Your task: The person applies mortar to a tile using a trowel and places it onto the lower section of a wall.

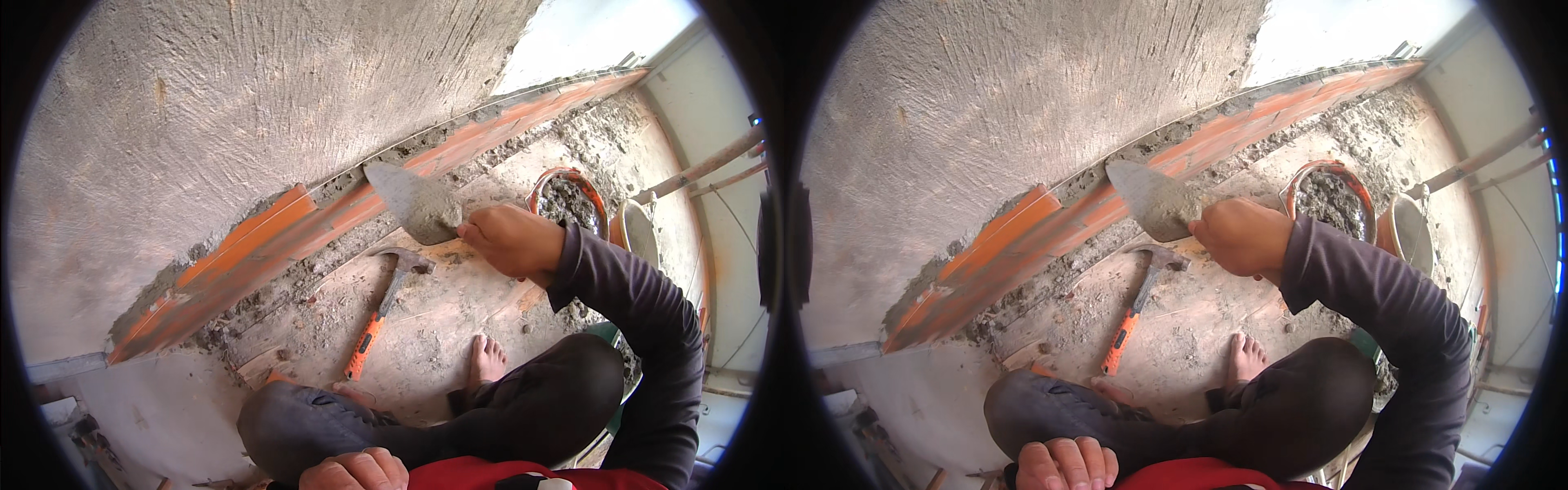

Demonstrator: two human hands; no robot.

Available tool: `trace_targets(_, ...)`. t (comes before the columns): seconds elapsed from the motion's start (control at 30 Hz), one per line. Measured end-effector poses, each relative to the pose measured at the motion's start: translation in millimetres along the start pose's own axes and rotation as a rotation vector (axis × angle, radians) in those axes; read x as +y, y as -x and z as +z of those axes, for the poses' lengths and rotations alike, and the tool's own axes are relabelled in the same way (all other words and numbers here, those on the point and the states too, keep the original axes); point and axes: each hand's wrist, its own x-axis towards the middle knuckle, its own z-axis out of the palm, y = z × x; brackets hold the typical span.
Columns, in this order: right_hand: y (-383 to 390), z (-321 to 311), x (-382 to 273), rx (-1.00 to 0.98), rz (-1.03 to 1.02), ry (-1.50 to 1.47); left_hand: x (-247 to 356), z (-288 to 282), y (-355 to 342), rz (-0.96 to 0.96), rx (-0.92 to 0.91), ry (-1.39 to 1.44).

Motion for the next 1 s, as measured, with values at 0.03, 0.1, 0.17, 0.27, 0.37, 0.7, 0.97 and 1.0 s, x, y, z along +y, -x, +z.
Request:
trace_targets(0.03, 0, 2, 3, 0.054, -0.014, 0.057, 1, 0, -1, -0.012, -0.007, -0.002)
trace_targets(0.1, -4, 9, 12, 0.158, -0.049, 0.17, 2, 1, -1, -0.034, -0.013, -0.011)
trace_targets(0.17, -1, 3, 18, 0.154, -0.09, 0.276, 3, 0, 0, -0.025, -0.003, -0.013)
trace_targets(0.27, 9, -9, 31, 0.185, -0.076, 0.348, 0, -19, 11, 0.005, -0.093, 0.007)
trace_targets(0.37, 9, -13, 32, 0.193, 0.019, 0.311, 2, -6, 5, 0.011, -0.036, -0.015)
trace_targets(0.7, 14, -30, 20, 0.027, -0.08, 0.384, 2, 2, -2, -0.016, -0.005, -0.023)
trace_targets(0.97, 12, -43, 16, -0.071, -0.005, 0.42, 4, 2, -1, -0.005, -0.016, -0.013)
trace_targets(1.0, 11, -45, 12, -0.071, 0.03, 0.406, 4, 2, -1, -0.005, -0.015, -0.009)
